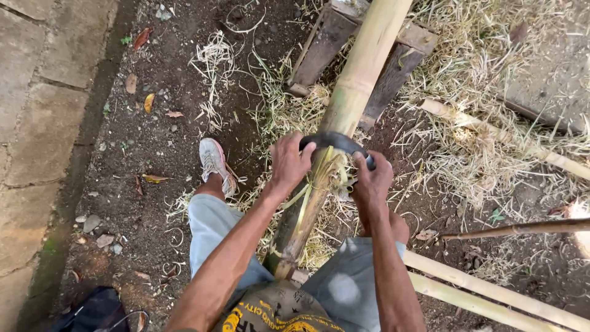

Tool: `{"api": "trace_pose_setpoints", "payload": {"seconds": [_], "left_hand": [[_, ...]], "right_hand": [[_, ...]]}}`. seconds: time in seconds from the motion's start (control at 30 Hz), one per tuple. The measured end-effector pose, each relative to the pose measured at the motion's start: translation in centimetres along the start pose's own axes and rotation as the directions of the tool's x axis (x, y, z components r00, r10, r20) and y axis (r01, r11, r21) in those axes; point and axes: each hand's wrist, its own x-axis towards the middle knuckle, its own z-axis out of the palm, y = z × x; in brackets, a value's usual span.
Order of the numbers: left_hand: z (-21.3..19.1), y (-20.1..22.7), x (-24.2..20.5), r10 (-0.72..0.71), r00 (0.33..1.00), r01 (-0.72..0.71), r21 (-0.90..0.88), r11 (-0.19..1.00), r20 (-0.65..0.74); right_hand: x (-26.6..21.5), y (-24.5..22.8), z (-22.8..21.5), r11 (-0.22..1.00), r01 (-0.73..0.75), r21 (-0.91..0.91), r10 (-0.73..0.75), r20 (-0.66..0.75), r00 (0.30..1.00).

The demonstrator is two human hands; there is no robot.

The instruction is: A person uses a curved blade to scrape the outer layer off a long bamboo pole.

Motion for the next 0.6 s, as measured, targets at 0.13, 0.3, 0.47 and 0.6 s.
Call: {"api": "trace_pose_setpoints", "payload": {"seconds": [0.13,0.3,0.47,0.6], "left_hand": [[1.4,0.6,5.4,-0.043,0.998,0.045,-0.036,0.998,0.036],[2.4,1.2,11.2,-0.094,0.992,0.101,-0.09,0.991,0.081],[1.8,-1.2,8.1,-0.018,0.999,0.024,-0.167,0.986,0.039],[-0.4,-2.0,1.4,0.077,0.997,-0.077,0.0,0.997,-0.001]], "right_hand": [[6.2,1.1,0.2,0.98,0.157,-0.121,-0.161,-0.022,0.987],[11.3,0.0,0.8,0.968,0.238,-0.077,-0.246,-0.113,0.963],[8.7,2.1,2.9,0.918,0.31,-0.247,-0.366,-0.226,0.903],[2.5,5.6,4.9,0.899,0.392,-0.195,-0.432,-0.244,0.868]]}}
